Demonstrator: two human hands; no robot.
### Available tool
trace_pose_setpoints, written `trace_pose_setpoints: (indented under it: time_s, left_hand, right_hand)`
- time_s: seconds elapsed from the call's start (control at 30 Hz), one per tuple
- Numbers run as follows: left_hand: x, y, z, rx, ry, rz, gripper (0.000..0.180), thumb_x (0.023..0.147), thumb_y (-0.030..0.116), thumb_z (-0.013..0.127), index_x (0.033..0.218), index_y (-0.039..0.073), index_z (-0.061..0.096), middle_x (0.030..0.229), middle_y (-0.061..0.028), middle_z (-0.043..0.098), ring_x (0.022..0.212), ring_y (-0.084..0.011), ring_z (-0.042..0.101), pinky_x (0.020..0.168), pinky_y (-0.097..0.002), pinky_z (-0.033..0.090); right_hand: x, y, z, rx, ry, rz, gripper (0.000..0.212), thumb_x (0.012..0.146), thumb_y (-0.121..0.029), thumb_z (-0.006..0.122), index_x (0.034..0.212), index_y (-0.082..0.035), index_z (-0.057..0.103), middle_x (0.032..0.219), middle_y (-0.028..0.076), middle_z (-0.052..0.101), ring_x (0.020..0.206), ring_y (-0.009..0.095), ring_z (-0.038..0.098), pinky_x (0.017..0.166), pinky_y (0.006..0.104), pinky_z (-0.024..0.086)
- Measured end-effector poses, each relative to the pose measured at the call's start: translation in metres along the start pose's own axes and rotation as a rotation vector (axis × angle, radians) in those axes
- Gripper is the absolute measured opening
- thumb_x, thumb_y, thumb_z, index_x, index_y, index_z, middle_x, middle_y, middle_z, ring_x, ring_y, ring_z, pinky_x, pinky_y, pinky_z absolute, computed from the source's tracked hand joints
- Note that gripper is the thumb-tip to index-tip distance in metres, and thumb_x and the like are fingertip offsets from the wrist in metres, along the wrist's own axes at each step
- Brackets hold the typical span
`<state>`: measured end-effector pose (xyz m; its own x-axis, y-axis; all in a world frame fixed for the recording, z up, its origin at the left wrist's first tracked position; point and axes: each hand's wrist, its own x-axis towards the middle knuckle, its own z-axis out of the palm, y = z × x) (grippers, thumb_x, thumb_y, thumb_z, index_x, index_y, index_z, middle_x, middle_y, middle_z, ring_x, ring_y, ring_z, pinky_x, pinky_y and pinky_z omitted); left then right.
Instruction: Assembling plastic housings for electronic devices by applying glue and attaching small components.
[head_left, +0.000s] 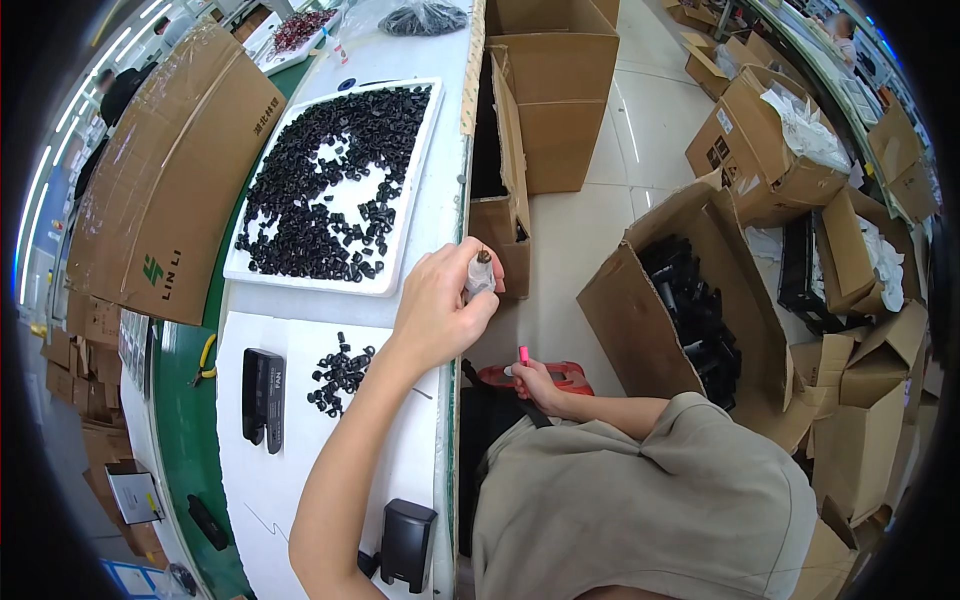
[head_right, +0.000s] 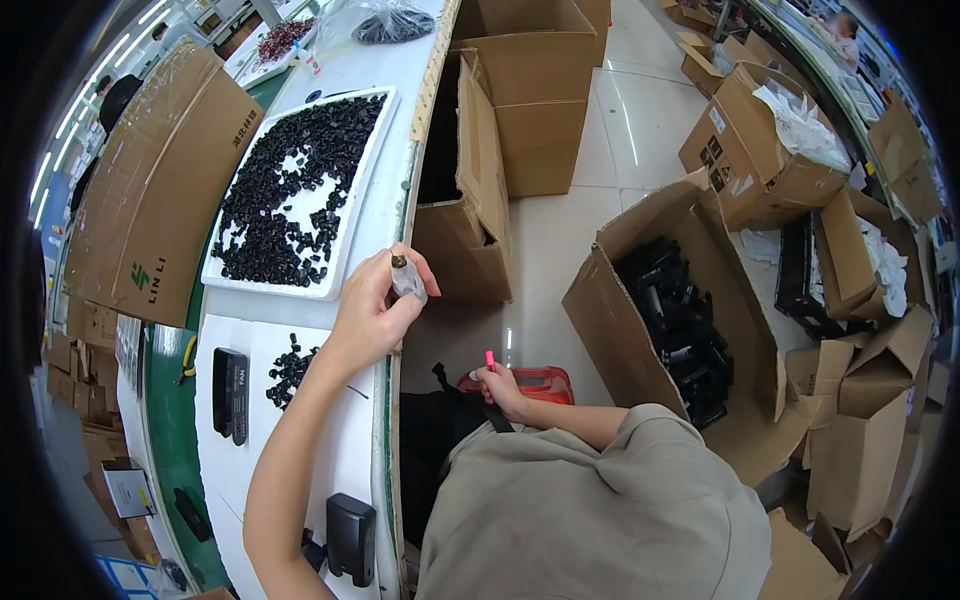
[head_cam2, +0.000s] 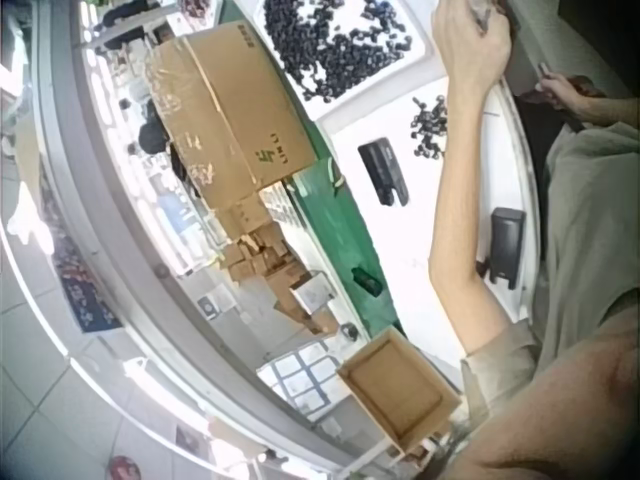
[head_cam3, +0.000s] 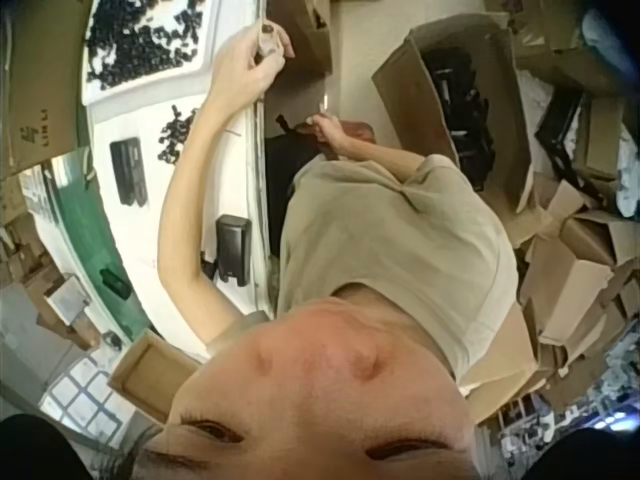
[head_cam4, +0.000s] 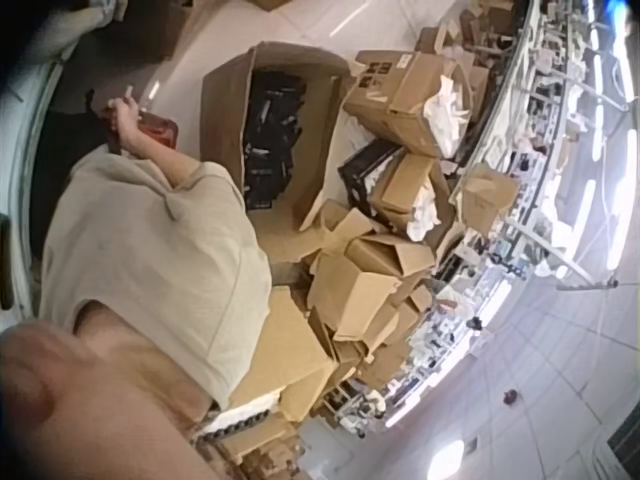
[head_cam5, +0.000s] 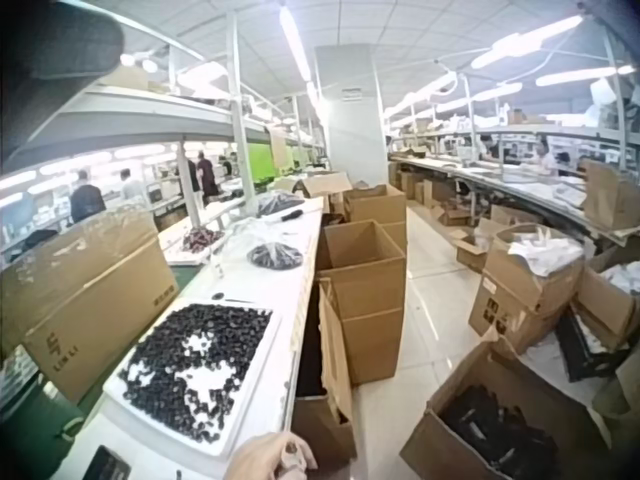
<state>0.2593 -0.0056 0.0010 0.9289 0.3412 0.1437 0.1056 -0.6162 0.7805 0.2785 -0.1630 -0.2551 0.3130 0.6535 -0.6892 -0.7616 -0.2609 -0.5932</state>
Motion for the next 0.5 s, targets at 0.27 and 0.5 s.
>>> trace_pose_setpoints:
  time_s: [0.27, 0.5]
  left_hand:
    - [-0.0008, 0.0019, 0.0004, 0.027, 0.000, 0.016, 0.011, 0.063, 0.010, 0.052, 0.074, 0.008, 0.053, 0.061, -0.0070, 0.048, 0.056, -0.0221, 0.045, 0.059, -0.0336, 0.036]
    - [0.0006, 0.0008, -0.0007, 0.031, -0.005, 0.012, 0.010, 0.064, 0.011, 0.051, 0.073, 0.009, 0.053, 0.061, -0.0071, 0.048, 0.056, -0.0225, 0.045, 0.060, -0.0339, 0.035]
  right_hand:
    - [-0.0009, 0.0001, -0.0007, 0.005, -0.003, 0.007, 0.007, 0.081, -0.012, 0.049, 0.079, -0.009, 0.043, 0.057, -0.002, 0.042, 0.046, 0.007, 0.039, 0.041, 0.0213, 0.032]
    - [0.0016, -0.0003, -0.0002, 0.016, -0.002, 0.009, 0.008, 0.080, -0.012, 0.050, 0.077, -0.010, 0.043, 0.057, -0.003, 0.042, 0.047, 0.007, 0.039, 0.041, 0.0214, 0.032]
